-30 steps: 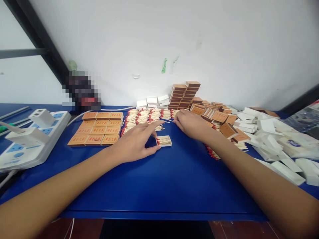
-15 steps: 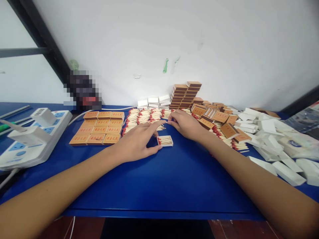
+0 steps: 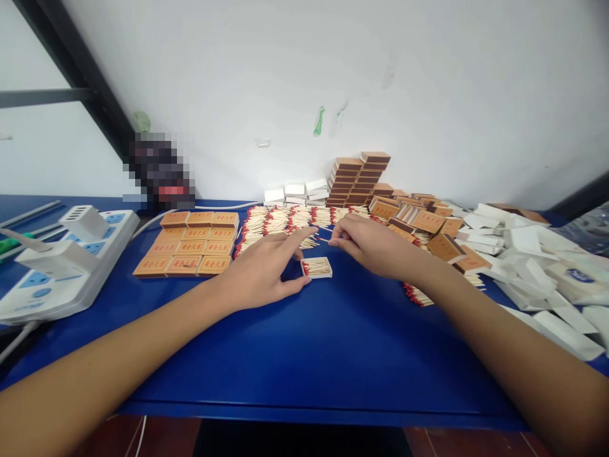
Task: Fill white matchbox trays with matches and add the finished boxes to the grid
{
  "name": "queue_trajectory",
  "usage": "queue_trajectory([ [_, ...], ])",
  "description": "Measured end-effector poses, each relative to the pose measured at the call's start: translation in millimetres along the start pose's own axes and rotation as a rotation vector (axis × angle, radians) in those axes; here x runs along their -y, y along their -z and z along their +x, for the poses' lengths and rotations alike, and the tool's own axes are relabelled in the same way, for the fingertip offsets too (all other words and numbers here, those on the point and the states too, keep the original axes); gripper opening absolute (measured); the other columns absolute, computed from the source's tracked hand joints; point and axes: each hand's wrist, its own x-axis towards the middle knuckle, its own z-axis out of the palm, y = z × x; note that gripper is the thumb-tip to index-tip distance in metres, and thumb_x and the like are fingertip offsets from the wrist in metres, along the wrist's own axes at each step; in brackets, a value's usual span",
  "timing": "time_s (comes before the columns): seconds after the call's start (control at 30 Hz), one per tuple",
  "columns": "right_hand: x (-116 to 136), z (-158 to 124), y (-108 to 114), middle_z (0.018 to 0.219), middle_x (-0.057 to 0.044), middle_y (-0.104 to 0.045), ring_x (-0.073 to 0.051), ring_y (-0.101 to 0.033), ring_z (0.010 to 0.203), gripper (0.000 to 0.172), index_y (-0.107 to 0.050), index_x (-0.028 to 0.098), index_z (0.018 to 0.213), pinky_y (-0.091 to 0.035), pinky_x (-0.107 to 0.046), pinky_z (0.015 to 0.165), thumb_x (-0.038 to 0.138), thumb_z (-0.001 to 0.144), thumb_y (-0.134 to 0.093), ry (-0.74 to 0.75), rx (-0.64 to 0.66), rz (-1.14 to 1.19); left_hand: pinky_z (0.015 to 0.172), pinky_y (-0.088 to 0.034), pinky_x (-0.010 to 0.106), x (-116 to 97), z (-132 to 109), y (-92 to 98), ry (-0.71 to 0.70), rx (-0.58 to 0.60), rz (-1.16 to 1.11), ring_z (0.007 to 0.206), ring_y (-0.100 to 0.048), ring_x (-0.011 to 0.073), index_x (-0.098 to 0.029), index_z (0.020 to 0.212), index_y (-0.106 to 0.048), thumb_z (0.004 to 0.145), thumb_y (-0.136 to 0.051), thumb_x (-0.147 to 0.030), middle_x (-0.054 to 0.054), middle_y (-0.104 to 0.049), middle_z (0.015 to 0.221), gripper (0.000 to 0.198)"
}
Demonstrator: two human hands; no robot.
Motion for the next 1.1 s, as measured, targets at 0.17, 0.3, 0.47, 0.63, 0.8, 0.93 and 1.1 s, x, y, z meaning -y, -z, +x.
queue_trajectory([
  [0.17, -3, 13, -16, 0.105, -0.013, -0.07, -0.027, -0.064, 0.096, 0.015, -0.062, 0.019, 0.096, -0.045, -0.037, 0.081, 0.028, 0.105, -0.053, -0.093, -0.032, -0.109, 0.102, -0.054, 0.043, -1, 0, 0.6, -0.003, -0.003, -0.004, 0.117, -0.069, 0.0277, -0.026, 0.162, -0.033, 0.097, -0.07, -0.032, 0.006, -0.076, 0.118, 0.075],
  [0.3, -11, 21, -23, 0.105, -0.012, -0.07, -0.027, -0.063, 0.096, 0.013, -0.063, 0.019, 0.099, -0.045, -0.036, 0.08, 0.031, 0.103, -0.058, -0.093, -0.112, -0.101, 0.103, -0.053, 0.043, 0, 0, 0.1, -0.014, -0.004, -0.001, 0.117, -0.068, 0.0275, -0.025, 0.163, -0.032, 0.098, -0.07, -0.032, 0.006, -0.076, 0.118, 0.076],
  [0.47, -14, 22, -25, 0.103, -0.013, -0.069, -0.027, -0.064, 0.095, 0.015, -0.065, 0.019, 0.098, -0.046, -0.036, 0.081, 0.031, 0.102, -0.059, -0.124, -0.142, -0.1, 0.103, -0.053, 0.044, 1, 0, -0.5, -0.012, -0.002, 0.002, 0.118, -0.068, 0.0279, -0.025, 0.162, -0.033, 0.098, -0.07, -0.033, 0.006, -0.075, 0.119, 0.075],
  [0.63, -14, 22, -28, 0.106, -0.015, -0.07, -0.028, -0.064, 0.097, 0.018, -0.067, 0.018, 0.098, -0.048, -0.038, 0.084, 0.029, 0.105, -0.053, -0.121, -0.088, -0.135, 0.102, -0.054, 0.044, 0, 0, -0.4, -0.021, -0.011, -0.004, 0.117, -0.069, 0.0275, -0.026, 0.161, -0.033, 0.098, -0.07, -0.033, 0.006, -0.076, 0.118, 0.074],
  [0.8, -4, 11, -13, 0.105, -0.013, -0.068, -0.027, -0.063, 0.098, 0.016, -0.063, 0.02, 0.098, -0.047, -0.037, 0.083, 0.028, 0.105, -0.051, -0.016, -0.114, -0.017, 0.102, -0.054, 0.044, 0, 0, -0.1, -0.002, -0.009, 0.011, 0.119, -0.069, 0.0285, -0.027, 0.163, -0.031, 0.097, -0.07, -0.033, 0.006, -0.076, 0.119, 0.077],
  [0.93, 14, -4, 5, 0.098, -0.01, -0.066, -0.026, -0.062, 0.093, 0.014, -0.061, 0.022, 0.095, -0.046, -0.035, 0.079, 0.029, 0.104, -0.051, 0.083, -0.07, 0.122, 0.103, -0.053, 0.043, -1, 0, 0.3, 0.024, -0.009, 0.014, 0.119, -0.068, 0.0286, -0.025, 0.164, -0.029, 0.096, -0.072, -0.033, 0.006, -0.076, 0.119, 0.081],
  [1.1, 29, -16, 3, 0.101, -0.009, -0.067, -0.022, -0.062, 0.088, 0.017, -0.06, 0.023, 0.091, -0.046, -0.034, 0.076, 0.03, 0.104, -0.051, 0.154, 0.052, 0.188, 0.102, -0.053, 0.044, -2, 0, 1.2, 0.039, 0.002, 0.008, 0.119, -0.068, 0.0289, -0.027, 0.166, -0.027, 0.096, -0.073, -0.033, 0.006, -0.076, 0.12, 0.084],
])
